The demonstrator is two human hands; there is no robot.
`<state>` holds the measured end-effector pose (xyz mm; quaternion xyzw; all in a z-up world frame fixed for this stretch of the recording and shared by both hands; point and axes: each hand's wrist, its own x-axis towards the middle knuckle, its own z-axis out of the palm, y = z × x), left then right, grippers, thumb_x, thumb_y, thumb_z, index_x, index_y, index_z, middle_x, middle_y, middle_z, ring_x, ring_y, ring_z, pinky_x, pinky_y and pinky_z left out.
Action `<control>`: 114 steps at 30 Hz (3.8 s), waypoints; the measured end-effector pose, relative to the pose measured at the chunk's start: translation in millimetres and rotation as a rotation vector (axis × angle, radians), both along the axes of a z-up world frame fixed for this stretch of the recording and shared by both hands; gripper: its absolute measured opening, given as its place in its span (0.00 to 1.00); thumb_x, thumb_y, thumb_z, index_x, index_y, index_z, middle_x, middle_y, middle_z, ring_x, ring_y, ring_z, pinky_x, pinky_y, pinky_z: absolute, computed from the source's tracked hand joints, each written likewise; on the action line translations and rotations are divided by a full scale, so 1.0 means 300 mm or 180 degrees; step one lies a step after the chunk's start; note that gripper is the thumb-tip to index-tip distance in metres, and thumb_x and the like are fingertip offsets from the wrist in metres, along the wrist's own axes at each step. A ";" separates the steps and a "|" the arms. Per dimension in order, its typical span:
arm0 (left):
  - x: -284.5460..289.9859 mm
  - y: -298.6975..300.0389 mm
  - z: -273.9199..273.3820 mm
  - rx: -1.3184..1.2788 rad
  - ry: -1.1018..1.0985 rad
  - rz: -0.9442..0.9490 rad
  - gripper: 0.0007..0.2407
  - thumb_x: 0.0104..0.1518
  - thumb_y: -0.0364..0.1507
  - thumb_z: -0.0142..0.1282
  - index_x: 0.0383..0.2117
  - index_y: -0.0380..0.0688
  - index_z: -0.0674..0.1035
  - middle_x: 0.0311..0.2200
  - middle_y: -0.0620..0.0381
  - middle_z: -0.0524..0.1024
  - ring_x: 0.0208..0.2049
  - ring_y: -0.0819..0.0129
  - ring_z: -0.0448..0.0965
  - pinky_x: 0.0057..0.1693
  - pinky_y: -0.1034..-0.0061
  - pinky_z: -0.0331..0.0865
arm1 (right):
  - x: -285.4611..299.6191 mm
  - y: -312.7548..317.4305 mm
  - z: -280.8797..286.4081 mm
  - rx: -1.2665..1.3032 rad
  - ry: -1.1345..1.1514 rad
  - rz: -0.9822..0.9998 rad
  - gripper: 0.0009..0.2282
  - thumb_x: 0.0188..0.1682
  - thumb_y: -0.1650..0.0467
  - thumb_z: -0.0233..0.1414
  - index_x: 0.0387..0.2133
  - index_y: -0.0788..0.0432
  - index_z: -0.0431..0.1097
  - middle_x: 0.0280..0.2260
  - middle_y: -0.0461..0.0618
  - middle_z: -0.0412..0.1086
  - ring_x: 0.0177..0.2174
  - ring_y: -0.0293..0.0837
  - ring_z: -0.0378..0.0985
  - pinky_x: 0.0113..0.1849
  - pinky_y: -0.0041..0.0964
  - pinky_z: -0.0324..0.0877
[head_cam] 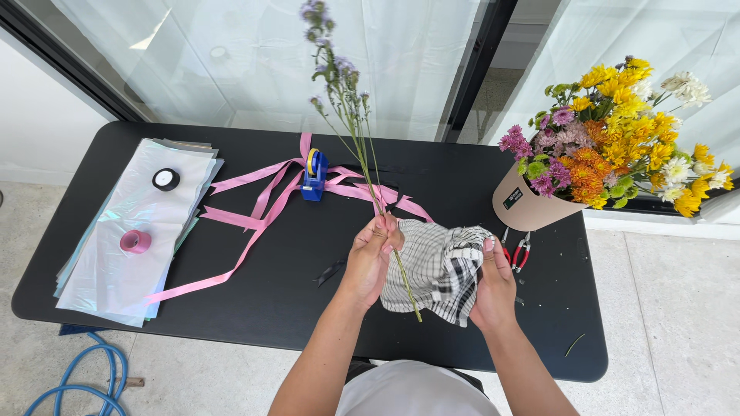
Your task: The person organizes flowers in a vase, takes out individual stems to wipe them with a cloth, and trims the ends of the stems using shears.
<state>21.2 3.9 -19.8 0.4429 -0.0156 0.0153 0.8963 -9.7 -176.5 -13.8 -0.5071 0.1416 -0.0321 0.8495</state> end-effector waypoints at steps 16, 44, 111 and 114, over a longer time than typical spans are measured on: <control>-0.022 -0.002 0.028 -0.1083 0.0221 -0.0737 0.10 0.72 0.35 0.40 0.34 0.51 0.73 0.17 0.70 0.57 0.19 0.81 0.53 0.30 0.85 0.55 | -0.117 0.058 -0.059 -0.2603 -0.1686 0.1225 0.07 0.52 0.71 0.57 0.28 0.56 0.65 0.23 0.39 0.58 0.23 0.36 0.54 0.26 0.32 0.53; 0.008 0.092 0.090 -0.1825 0.0117 -0.0760 0.04 0.73 0.33 0.40 0.45 0.55 0.69 0.16 0.71 0.54 0.16 0.84 0.46 0.24 0.89 0.44 | -0.124 0.010 0.015 -0.2206 -0.2536 0.1144 0.04 0.51 0.73 0.56 0.32 0.59 0.66 0.23 0.41 0.63 0.19 0.34 0.56 0.23 0.29 0.53; 0.086 0.078 0.161 -0.2023 -0.0012 -0.0293 0.06 0.72 0.31 0.42 0.48 0.50 0.71 0.25 0.69 0.63 0.22 0.83 0.62 0.30 0.93 0.61 | -0.101 -0.038 -0.153 -0.2794 -0.1039 0.0896 0.14 0.46 0.66 0.65 0.34 0.55 0.64 0.16 0.49 0.67 0.18 0.39 0.68 0.27 0.38 0.66; 0.071 0.066 0.148 -0.2035 0.0004 -0.0336 0.04 0.72 0.31 0.40 0.46 0.52 0.69 0.24 0.70 0.61 0.22 0.83 0.62 0.30 0.92 0.60 | -0.117 -0.013 0.018 -0.2446 -0.1487 0.0836 0.25 0.39 0.68 0.69 0.44 0.56 0.60 0.16 0.48 0.67 0.17 0.40 0.65 0.26 0.35 0.64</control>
